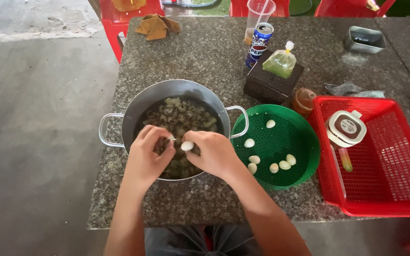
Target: The person peels the shells from boiled eggs by hand, retrieving the eggs from a pot of water and placing the peeled eggs into a green strainer.
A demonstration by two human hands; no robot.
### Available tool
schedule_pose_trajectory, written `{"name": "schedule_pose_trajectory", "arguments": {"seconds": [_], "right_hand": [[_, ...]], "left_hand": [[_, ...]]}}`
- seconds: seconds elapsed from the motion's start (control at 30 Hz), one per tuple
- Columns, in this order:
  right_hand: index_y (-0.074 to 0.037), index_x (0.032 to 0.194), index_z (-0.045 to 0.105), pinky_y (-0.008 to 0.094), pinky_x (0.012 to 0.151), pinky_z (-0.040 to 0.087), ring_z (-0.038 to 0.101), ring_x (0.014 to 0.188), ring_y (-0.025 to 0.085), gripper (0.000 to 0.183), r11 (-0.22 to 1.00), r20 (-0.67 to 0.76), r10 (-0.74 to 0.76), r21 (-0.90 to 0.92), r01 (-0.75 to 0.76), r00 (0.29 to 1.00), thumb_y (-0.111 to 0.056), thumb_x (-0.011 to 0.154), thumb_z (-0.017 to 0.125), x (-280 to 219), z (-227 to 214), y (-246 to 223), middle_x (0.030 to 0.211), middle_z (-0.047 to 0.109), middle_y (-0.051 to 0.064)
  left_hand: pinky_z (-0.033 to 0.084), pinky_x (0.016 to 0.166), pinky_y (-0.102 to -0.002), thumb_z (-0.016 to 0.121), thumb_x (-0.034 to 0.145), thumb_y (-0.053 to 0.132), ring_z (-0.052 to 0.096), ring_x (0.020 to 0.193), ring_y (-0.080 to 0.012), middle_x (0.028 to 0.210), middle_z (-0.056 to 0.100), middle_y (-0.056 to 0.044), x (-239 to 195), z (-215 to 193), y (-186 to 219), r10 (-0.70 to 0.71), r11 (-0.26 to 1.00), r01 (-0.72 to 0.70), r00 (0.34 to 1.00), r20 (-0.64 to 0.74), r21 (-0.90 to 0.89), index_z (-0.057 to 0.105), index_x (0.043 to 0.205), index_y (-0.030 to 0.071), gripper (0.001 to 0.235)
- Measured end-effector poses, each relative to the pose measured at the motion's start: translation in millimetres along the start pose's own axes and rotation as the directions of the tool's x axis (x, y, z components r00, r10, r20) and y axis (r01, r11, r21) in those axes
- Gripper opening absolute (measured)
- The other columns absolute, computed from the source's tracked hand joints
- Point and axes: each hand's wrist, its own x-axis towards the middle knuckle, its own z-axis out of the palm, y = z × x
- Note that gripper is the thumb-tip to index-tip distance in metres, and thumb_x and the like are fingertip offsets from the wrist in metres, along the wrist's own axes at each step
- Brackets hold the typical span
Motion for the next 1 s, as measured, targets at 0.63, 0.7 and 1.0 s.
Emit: {"name": "schedule_pose_trajectory", "arguments": {"seconds": [0.63, 0.7, 1.0], "right_hand": [[-0.020, 0.085, 0.066, 0.046, 0.058, 0.057, 0.072, 0.067, 0.033, 0.013, 0.862, -0.184, -0.071, -0.506, -0.032, 0.980, -0.033, 0.087, 0.066, 18.5, 2.2, 2.5, 0.075, 0.066, 0.007], [-0.019, 0.088, 0.066, 0.050, 0.063, 0.056, 0.072, 0.077, 0.035, 0.018, 0.918, -0.302, 0.086, -0.347, -0.194, 0.950, -0.034, 0.097, 0.062, 2.3, -19.5, -5.4, 0.075, 0.066, 0.012], [-0.018, 0.105, 0.061, 0.056, 0.086, 0.056, 0.072, 0.100, 0.043, 0.044, 0.629, -0.143, 0.694, -0.356, -0.691, 0.705, -0.054, 0.106, 0.035, -82.1, -42.8, 67.7, 0.109, 0.070, 0.015]], "left_hand": [[0.052, 0.080, -0.047, 0.082, 0.077, 0.047, 0.057, 0.104, -0.0319, 0.108, 0.063, -0.006, -4.5, 33.6, -29.6, -0.251, 0.680, 0.121, 0.965, 0.075, 0.723, 0.072, 0.109, 0.018, 0.045], [0.049, 0.095, -0.050, 0.077, 0.084, 0.053, 0.052, 0.121, -0.0333, 0.117, 0.066, -0.005, 5.1, 31.9, -23.1, -0.512, 0.625, 0.086, 0.796, 0.324, 0.776, 0.075, 0.111, 0.023, 0.040], [0.056, 0.091, -0.056, 0.067, 0.093, 0.019, 0.065, 0.109, -0.0391, 0.090, 0.075, -0.014, -0.9, 32.1, -31.9, -0.430, 0.766, 0.067, 0.793, 0.431, 0.640, 0.074, 0.102, 0.013, 0.014]]}}
